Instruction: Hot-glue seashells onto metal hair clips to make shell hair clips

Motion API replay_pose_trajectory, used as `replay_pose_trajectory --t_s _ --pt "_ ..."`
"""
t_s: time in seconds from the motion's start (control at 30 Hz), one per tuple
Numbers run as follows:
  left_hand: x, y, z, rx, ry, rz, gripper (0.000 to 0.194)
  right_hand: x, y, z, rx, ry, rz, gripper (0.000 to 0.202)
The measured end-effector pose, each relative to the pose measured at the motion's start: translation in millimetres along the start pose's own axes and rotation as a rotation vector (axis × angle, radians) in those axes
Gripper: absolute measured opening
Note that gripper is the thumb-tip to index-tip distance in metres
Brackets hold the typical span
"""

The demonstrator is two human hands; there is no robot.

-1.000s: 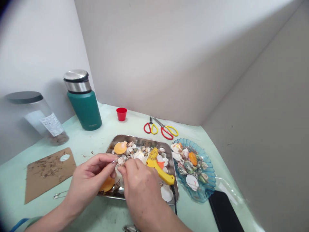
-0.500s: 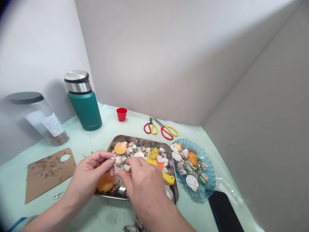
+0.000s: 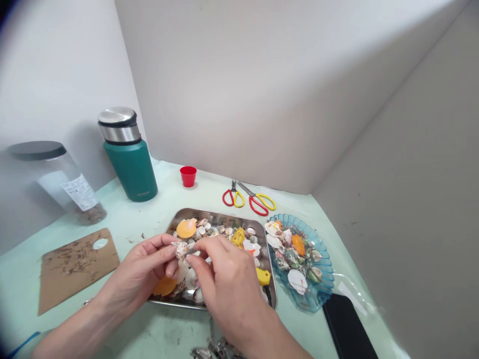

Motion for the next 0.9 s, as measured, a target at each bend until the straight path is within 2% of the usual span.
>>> replay_pose_trajectory --t_s 0.17,0.43,0.67,0.77,0.9 --pt "0 -1.4 1 -0.015 -0.007 0.045 0.017 2 -5 0 0.025 -0.070 -0.035 0.017" --pt "-7 -6.3 -2 -0.087 -0.025 0.263 0.019 1 -5 -1 0.055 -0.070 -0.062 0.014" --pt "-20 -7.4 -8 -0.218 -0.182 0.523 0.016 -6 1 3 0.081 -0.074 -0.097 0.016" --pt "-21 -4.4 -10 -0.268 -0.183 0.558 0.017 -16 6 6 0.136 -0.110 -0.182 0.013" --pt "-22 0.1 -9 -0.337 -0.176 0.562 0.019 -26 0 9 0.300 -0.127 -0.323 0.011"
Point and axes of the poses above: each hand's wrist, its own z-axis towards the middle knuckle, its own y-axis out of the back of the hand, x = y × z, the point moved 4 cm from there along z, towards the middle knuckle, and after that the axes turned 10 degrees about x, right-handed, at the moved point
